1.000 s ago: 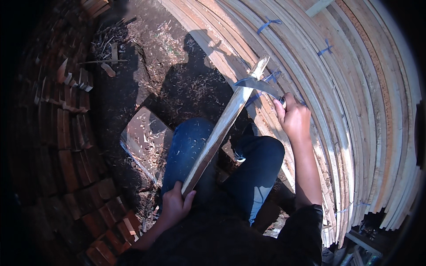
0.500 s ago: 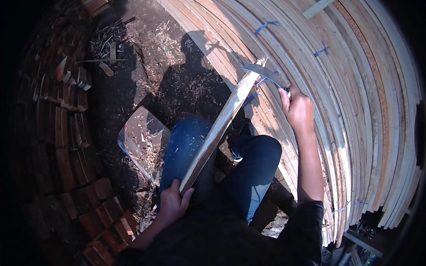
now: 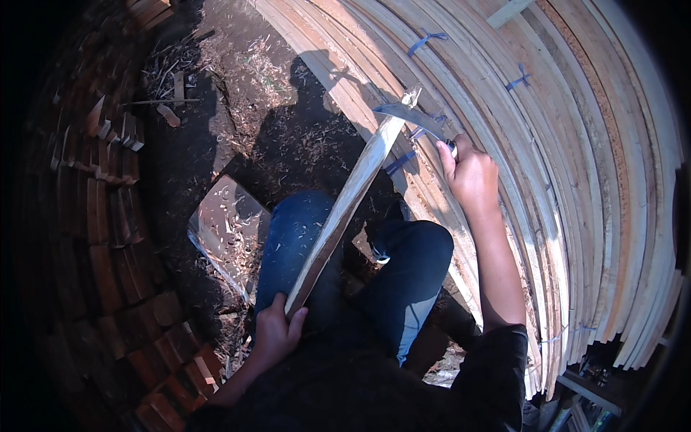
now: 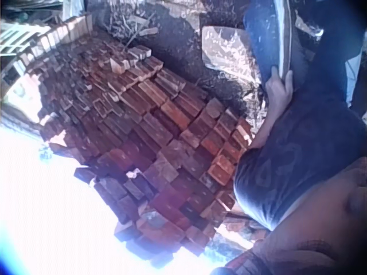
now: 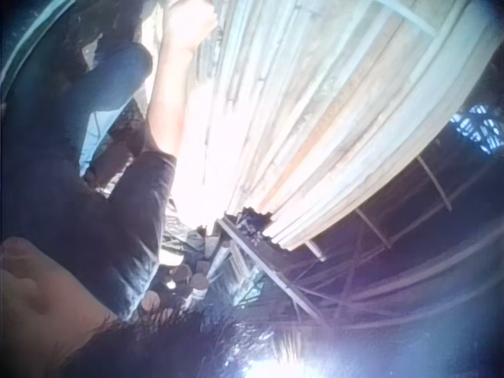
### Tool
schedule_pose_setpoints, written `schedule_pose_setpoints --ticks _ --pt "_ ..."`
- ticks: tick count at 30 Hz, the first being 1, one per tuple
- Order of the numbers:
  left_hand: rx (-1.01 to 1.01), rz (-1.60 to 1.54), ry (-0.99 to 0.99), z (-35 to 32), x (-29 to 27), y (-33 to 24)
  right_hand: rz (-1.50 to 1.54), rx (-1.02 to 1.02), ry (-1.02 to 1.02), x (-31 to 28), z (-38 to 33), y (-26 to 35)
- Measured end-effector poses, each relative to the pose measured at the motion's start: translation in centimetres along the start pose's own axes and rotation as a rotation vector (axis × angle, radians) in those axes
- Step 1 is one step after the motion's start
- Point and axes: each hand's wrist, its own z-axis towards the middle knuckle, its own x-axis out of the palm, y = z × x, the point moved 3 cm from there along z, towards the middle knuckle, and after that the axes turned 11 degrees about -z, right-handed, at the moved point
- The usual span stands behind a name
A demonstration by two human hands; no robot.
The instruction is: The person sits on the ground and uses a curved knife to shave a long piece of wood held between their legs. They repeatedly scrape the knife along the wood's surface to remove thin shavings.
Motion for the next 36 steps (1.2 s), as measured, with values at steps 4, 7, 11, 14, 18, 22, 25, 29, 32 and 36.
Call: schedule_pose_setpoints --ticks 4,7,11,14,18,22,25,29,32,36 --pt "-0.002 0.008 0.002 -0.2 -0.1 -0.1 0.038 0.03 0.048 -0.2 -0.7 0.3" --pt "-0.033 0.03 0.003 -0.1 -0.3 0.3 0.132 -0.086 0.017 -1.0 -1.5 1.9" --pt "-0.033 0.023 0.024 0.2 0.0 0.2 0.036 -0.043 -0.047 -0.1 1.3 -0.9" --pt "-0.015 0.016 0.003 -0.1 0.1 0.6 0.113 0.034 -0.027 0.0 0.0 0.7" --pt "-0.019 0.009 0.012 -0.1 -0.2 0.1 0.13 -0.211 -0.076 -1.3 -2.4 3.5" --pt "-0.017 0.022 0.006 -0.1 0.0 0.3 0.035 -0.016 0.023 -0.2 1.5 -0.5" --pt "-0.009 0.023 -0.001 0.1 0.0 -0.1 0.131 -0.003 -0.02 -0.4 0.0 0.9" --pt "0.005 0.018 -0.014 0.0 0.0 0.1 0.086 -0.138 -0.028 -1.4 -0.7 2.6" --pt "0.043 0.028 -0.01 0.0 0.2 0.3 -0.028 -0.039 -0.076 0.0 1.9 -1.1" --pt "0.012 -0.024 -0.021 -0.3 0.1 0.4 0.095 -0.083 -0.05 -0.8 0.1 1.6"
